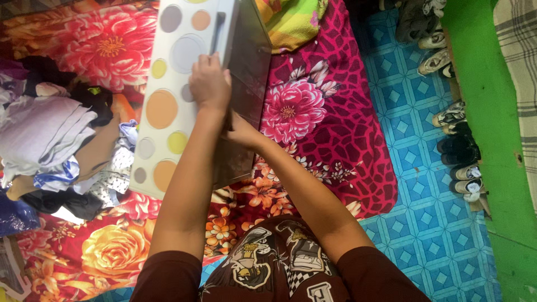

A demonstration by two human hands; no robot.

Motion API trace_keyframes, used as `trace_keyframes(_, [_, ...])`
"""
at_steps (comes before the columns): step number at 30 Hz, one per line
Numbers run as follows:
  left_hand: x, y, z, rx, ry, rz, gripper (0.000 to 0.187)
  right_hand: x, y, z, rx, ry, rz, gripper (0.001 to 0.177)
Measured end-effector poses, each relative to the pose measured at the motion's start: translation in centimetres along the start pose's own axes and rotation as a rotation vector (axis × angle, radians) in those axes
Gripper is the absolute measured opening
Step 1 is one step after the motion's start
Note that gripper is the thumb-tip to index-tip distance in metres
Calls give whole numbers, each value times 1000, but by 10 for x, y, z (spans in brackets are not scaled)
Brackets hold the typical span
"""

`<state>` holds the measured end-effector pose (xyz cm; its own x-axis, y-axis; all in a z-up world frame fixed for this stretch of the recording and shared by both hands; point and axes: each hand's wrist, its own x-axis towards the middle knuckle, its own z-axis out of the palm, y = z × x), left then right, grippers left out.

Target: The person assembles a plastic storage drawer by snapping the bottom panel into the side and rear frames, checking the fit of the front panel, and then folding a pair of grey sweatpants on the bed.

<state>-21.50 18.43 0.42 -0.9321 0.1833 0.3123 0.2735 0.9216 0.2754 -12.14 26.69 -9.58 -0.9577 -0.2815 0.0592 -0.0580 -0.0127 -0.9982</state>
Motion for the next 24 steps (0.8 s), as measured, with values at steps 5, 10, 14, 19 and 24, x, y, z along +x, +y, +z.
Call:
trace_keyframes(5, [1, -29, -12, 57, 120, -22, 48, 14, 15, -15, -88, 125, 251, 31])
trace_keyframes(10, [-2, -64, -34, 62, 137, -50, 49, 33, 1, -16, -165, 409, 180, 16])
trace_keyframes(14, [-2, -74, -43, 5, 157, -38, 54, 50, -11, 7, -169, 330, 180, 18])
trace_keyframes(19, [2, -88, -46, 1, 147, -39, 52, 67, -16, 30, -105, 252, 173, 18])
trace_keyframes(24, [1, -96, -44, 6, 155, -37, 52, 71, -17, 38, -124, 227, 206, 18])
